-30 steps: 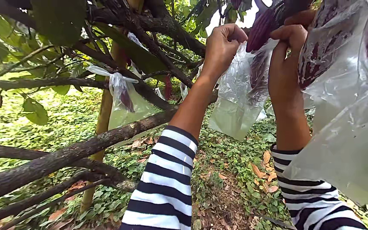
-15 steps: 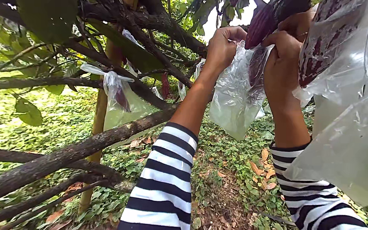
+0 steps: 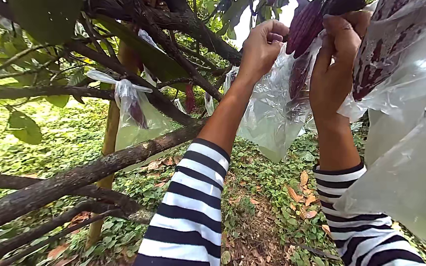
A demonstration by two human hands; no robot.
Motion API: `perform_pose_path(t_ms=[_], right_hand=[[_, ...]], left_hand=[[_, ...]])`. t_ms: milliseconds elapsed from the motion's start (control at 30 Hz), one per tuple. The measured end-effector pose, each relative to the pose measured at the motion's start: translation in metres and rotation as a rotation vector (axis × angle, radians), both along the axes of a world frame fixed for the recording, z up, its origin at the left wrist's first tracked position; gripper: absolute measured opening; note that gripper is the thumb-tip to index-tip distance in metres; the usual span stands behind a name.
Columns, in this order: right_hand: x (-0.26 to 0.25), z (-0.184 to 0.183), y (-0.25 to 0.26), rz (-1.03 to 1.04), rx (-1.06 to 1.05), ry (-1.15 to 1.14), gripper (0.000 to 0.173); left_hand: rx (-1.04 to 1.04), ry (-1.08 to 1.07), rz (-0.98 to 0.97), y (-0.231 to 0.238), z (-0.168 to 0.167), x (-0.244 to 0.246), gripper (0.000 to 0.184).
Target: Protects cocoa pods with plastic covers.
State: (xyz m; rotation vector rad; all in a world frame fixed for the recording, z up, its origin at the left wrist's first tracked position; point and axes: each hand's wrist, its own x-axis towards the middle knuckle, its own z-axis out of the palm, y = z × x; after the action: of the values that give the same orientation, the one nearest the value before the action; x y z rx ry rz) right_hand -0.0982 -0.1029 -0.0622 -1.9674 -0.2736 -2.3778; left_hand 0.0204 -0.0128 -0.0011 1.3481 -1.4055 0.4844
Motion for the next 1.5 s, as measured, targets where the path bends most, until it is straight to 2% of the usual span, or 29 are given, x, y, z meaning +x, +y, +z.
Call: perform_pose_path(t_ms=[100,233,333,500,600,667,733,800,867,1033,1133,1200,1233,1300,1333,1367,1400,1433,1500], right_hand=[[-0.008,-0.003,0.004,0.047,0.063,0.090,0.035],[-0.007,-0.006,-0.001,-0.030,0.107,0.055,0.037],[-0.011,-0.009,0.009,-0.072,0.115,0.106,0.040],[-0.010,-0.013,0.004,-0.180,0.084,0.114,0.042],[-0.008,-0.014,0.008,-0.214,0.137,0.115,0.041],[-0.010,-0.014,0.005,-0.259,0.217,0.196,0.042],[-0.011,-0.011,-0.011,-0.315,0.244,0.272,0.039],[0.003,-0.009,-0.050,-0.325,0.201,0.198,0.037],[0.008,-0.007,-0.064,-0.187,0.180,0.157,0.035],[0.007,0.001,-0.066,0.405,0.197,0.081,0.032],[0.004,-0.002,-0.062,0.691,0.156,0.134,0.031],[-0.008,-0.006,-0.025,0.874,0.227,0.153,0.025],[-0.017,-0.006,0.008,0.932,0.366,0.129,0.021],[-0.020,-0.002,0.029,1.083,0.521,0.054,0.027],[-0.014,-0.002,0.016,1.190,0.461,0.032,0.031],[-0.007,-0.006,-0.008,1.297,0.300,0.077,0.038],[0.001,-0.009,-0.038,1.363,0.111,0.152,0.044],[0.005,-0.009,-0.050,1.381,0.033,0.181,0.044],[-0.004,-0.004,-0.009,1.317,0.303,0.004,0.028]], left_hand=[[-0.047,0.155,-0.025,0.001,0.004,0.000,0.026],[-0.024,0.294,0.014,0.010,0.004,-0.009,0.012],[-0.078,0.412,-0.114,0.010,0.003,-0.010,0.007],[-0.133,0.513,-0.289,0.010,0.003,-0.005,0.008],[-0.159,0.545,-0.320,0.011,0.003,-0.007,0.012],[-0.168,0.586,-0.333,0.011,0.003,-0.009,0.016],[-0.169,0.645,-0.367,0.011,0.003,-0.010,0.017],[-0.172,0.711,-0.425,0.011,0.004,-0.010,0.017],[-0.182,0.760,-0.469,0.012,0.004,-0.013,0.015],[-0.190,0.794,-0.517,0.010,0.005,-0.015,0.014],[-0.156,0.789,-0.519,0.010,0.003,-0.017,0.017],[-0.156,0.788,-0.525,0.009,0.004,-0.018,0.017],[-0.151,0.789,-0.525,0.008,0.004,-0.019,0.017],[-0.136,0.778,-0.510,0.008,0.003,-0.022,0.017],[-0.129,0.759,-0.504,0.007,0.003,-0.023,0.018],[-0.134,0.752,-0.511,0.006,0.003,-0.023,0.017],[-0.136,0.757,-0.524,0.004,0.003,-0.022,0.016],[-0.135,0.770,-0.539,0.003,0.004,-0.022,0.015],[-0.121,0.829,-0.551,0.005,0.005,-0.026,0.018]])
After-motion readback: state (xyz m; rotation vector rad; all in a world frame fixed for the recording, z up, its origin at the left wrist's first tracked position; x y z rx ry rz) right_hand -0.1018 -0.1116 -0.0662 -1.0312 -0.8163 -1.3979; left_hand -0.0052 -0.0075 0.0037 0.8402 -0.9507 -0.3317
